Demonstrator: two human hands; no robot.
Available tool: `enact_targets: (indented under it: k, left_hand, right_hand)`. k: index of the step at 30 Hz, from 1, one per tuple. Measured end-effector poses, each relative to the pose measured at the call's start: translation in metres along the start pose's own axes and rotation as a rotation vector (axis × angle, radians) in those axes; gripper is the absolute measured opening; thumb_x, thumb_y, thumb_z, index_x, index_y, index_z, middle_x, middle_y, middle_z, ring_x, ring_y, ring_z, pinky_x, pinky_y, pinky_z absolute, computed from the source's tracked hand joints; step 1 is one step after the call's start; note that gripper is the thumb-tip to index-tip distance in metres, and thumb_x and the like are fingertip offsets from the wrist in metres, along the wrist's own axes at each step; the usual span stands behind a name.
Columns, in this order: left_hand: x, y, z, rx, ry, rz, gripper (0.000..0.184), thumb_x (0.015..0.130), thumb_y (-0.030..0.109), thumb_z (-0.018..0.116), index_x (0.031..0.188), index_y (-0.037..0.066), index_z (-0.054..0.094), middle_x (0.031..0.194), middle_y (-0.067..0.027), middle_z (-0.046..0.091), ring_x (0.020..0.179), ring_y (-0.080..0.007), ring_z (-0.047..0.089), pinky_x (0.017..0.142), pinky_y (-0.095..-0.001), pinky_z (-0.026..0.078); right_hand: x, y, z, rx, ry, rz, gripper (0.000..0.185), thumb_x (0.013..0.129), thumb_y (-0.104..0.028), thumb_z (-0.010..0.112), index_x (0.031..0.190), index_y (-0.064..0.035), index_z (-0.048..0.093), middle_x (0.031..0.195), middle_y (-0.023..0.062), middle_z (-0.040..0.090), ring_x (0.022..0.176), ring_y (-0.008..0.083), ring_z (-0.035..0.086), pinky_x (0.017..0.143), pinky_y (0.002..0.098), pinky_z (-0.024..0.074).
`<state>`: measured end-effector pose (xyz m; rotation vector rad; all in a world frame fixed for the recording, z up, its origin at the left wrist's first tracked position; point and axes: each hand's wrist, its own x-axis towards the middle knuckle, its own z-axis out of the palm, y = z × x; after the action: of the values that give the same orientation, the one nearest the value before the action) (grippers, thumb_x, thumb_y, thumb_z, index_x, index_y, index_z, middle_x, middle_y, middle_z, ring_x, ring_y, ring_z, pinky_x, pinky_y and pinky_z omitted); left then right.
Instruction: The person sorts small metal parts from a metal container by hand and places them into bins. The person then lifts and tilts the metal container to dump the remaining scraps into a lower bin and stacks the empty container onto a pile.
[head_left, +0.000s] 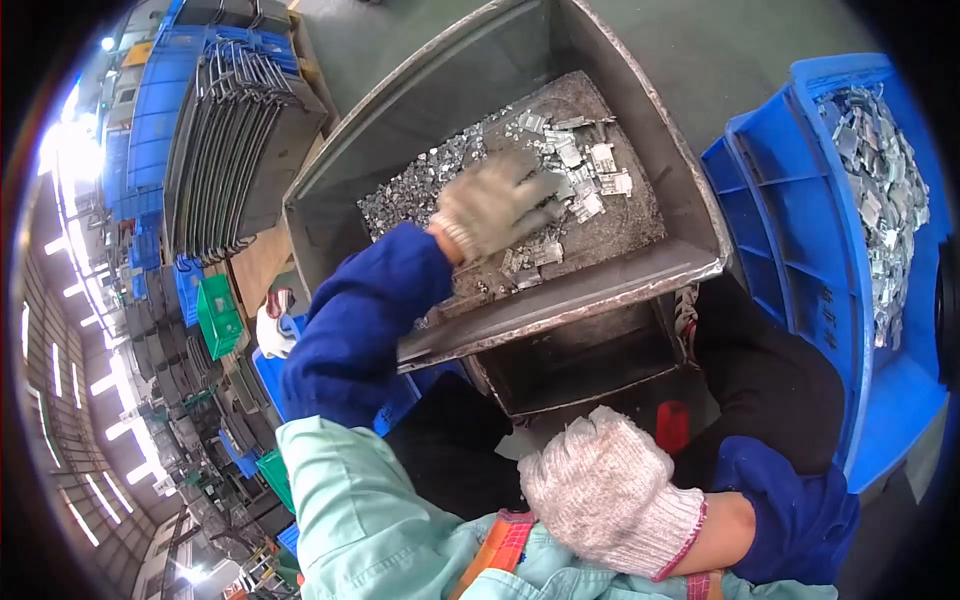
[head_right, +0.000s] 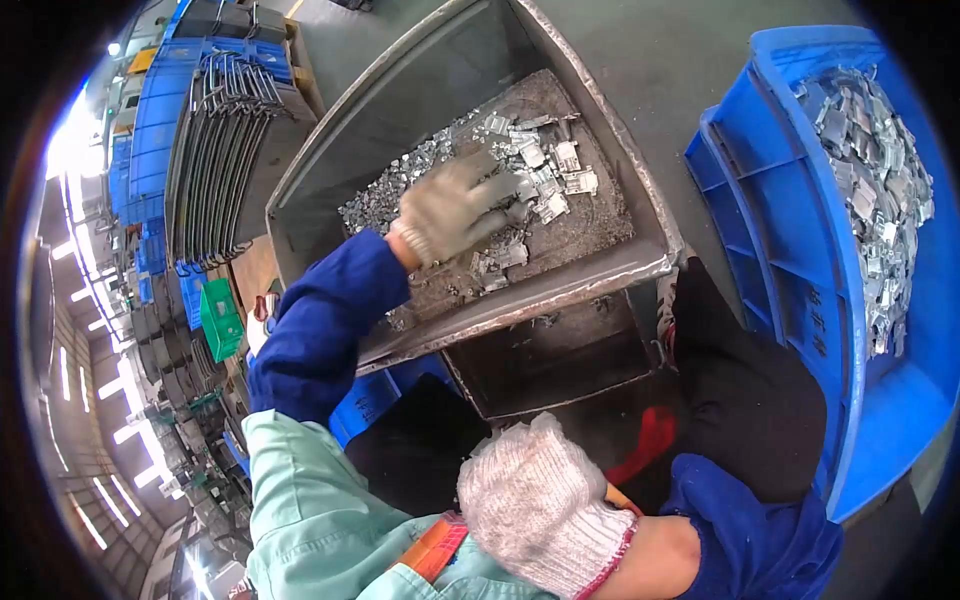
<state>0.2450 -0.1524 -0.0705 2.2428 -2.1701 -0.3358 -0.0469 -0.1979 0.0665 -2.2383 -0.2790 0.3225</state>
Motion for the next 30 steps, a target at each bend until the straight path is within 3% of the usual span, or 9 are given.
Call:
enact_targets:
  k: [1, 4, 8, 12, 15, 19, 23, 27, 30]
  left_hand:
    - [-0.016, 0.000, 0.000, -0.060, -0.026, -0.117, 0.051, 0.084, 0.032, 0.073, 0.133, 0.031, 0.060, 0.129, -0.0133, 0.061, 0.117, -0.0335, 0.062, 0.094, -0.0444, 0.057]
    - [-0.047, -0.001, 0.002, -0.011, -0.232, 0.247, 0.051, 0.082, 0.027, 0.072, 0.131, 0.035, 0.060, 0.128, -0.0119, 0.061, 0.114, -0.0333, 0.063, 0.095, -0.0476, 0.055]
    - [-0.042, -0.006, 0.028, 0.246, -0.088, 0.531, 0.067, 0.075, 0.023, 0.075, 0.134, 0.048, 0.055, 0.135, -0.0068, 0.060, 0.120, -0.0330, 0.060, 0.112, -0.0573, 0.042]
    - [-0.027, -0.015, 0.026, 0.346, 0.055, 0.289, 0.063, 0.084, 0.028, 0.075, 0.141, 0.040, 0.052, 0.143, -0.0131, 0.055, 0.132, -0.0372, 0.054, 0.113, -0.0552, 0.042]
    - [-0.030, -0.023, 0.005, -0.086, 0.072, -0.372, 0.061, 0.090, 0.031, 0.073, 0.146, 0.028, 0.049, 0.141, -0.0193, 0.055, 0.129, -0.0413, 0.055, 0.109, -0.0514, 0.046]
    - [-0.033, -0.038, -0.011, -0.210, -0.398, -0.582, 0.064, 0.092, 0.029, 0.071, 0.148, 0.016, 0.045, 0.134, -0.0281, 0.055, 0.123, -0.0457, 0.057, 0.101, -0.0492, 0.050]
    - [-0.030, -0.029, 0.029, -0.044, -0.394, -0.552, 0.062, 0.092, 0.022, 0.069, 0.149, 0.015, 0.042, 0.133, -0.0244, 0.056, 0.116, -0.0431, 0.062, 0.098, -0.0493, 0.052]
    - [-0.025, -0.044, 0.045, -0.304, -0.171, -0.513, 0.046, 0.093, 0.019, 0.064, 0.138, 0.010, 0.056, 0.131, -0.0296, 0.058, 0.113, -0.0468, 0.062, 0.096, -0.0499, 0.052]
    - [-0.003, -0.020, 0.013, -0.420, -0.077, -0.612, 0.057, 0.092, 0.029, 0.066, 0.144, 0.008, 0.051, 0.138, -0.0328, 0.053, 0.122, -0.0455, 0.058, 0.107, -0.0472, 0.048]
  right_hand:
    - [-0.001, 0.001, 0.000, -0.006, 0.011, 0.000, 0.025, 0.073, -0.027, 0.064, 0.082, -0.0043, 0.067, 0.069, 0.0102, 0.061, 0.068, 0.0266, 0.063, 0.067, 0.0431, 0.0481]
    - [-0.003, 0.002, 0.002, -0.019, 0.005, -0.014, 0.024, 0.073, -0.027, 0.064, 0.082, -0.0042, 0.066, 0.069, 0.0102, 0.062, 0.068, 0.0265, 0.063, 0.067, 0.0434, 0.0486]
    - [0.000, -0.002, -0.001, -0.024, -0.008, -0.032, 0.023, 0.075, -0.026, 0.064, 0.082, -0.0042, 0.065, 0.069, 0.0102, 0.062, 0.069, 0.0266, 0.063, 0.068, 0.0438, 0.0492]
    - [0.001, -0.004, -0.001, -0.032, -0.041, -0.016, 0.023, 0.075, -0.026, 0.065, 0.083, -0.0041, 0.065, 0.069, 0.0098, 0.062, 0.071, 0.0268, 0.064, 0.068, 0.0438, 0.0494]
    - [0.002, -0.005, -0.003, -0.036, -0.057, -0.013, 0.022, 0.076, -0.025, 0.065, 0.083, -0.0041, 0.065, 0.069, 0.0098, 0.062, 0.071, 0.0270, 0.065, 0.068, 0.0434, 0.0495]
    - [0.002, -0.003, -0.005, -0.027, -0.064, -0.024, 0.022, 0.076, -0.025, 0.065, 0.084, -0.0042, 0.066, 0.070, 0.0102, 0.063, 0.071, 0.0271, 0.065, 0.069, 0.0434, 0.0501]
    - [0.006, -0.004, -0.028, -0.114, -0.038, -0.067, 0.022, 0.076, -0.025, 0.065, 0.085, -0.0042, 0.067, 0.071, 0.0106, 0.065, 0.071, 0.0271, 0.066, 0.069, 0.0440, 0.0506]
    - [0.004, -0.003, -0.026, -0.086, -0.024, -0.076, 0.023, 0.076, -0.024, 0.064, 0.086, -0.0040, 0.068, 0.072, 0.0106, 0.065, 0.071, 0.0273, 0.066, 0.069, 0.0440, 0.0507]
    - [0.005, -0.005, -0.024, -0.076, -0.029, -0.060, 0.023, 0.077, -0.025, 0.064, 0.087, -0.0038, 0.068, 0.073, 0.0107, 0.066, 0.071, 0.0276, 0.066, 0.069, 0.0440, 0.0507]
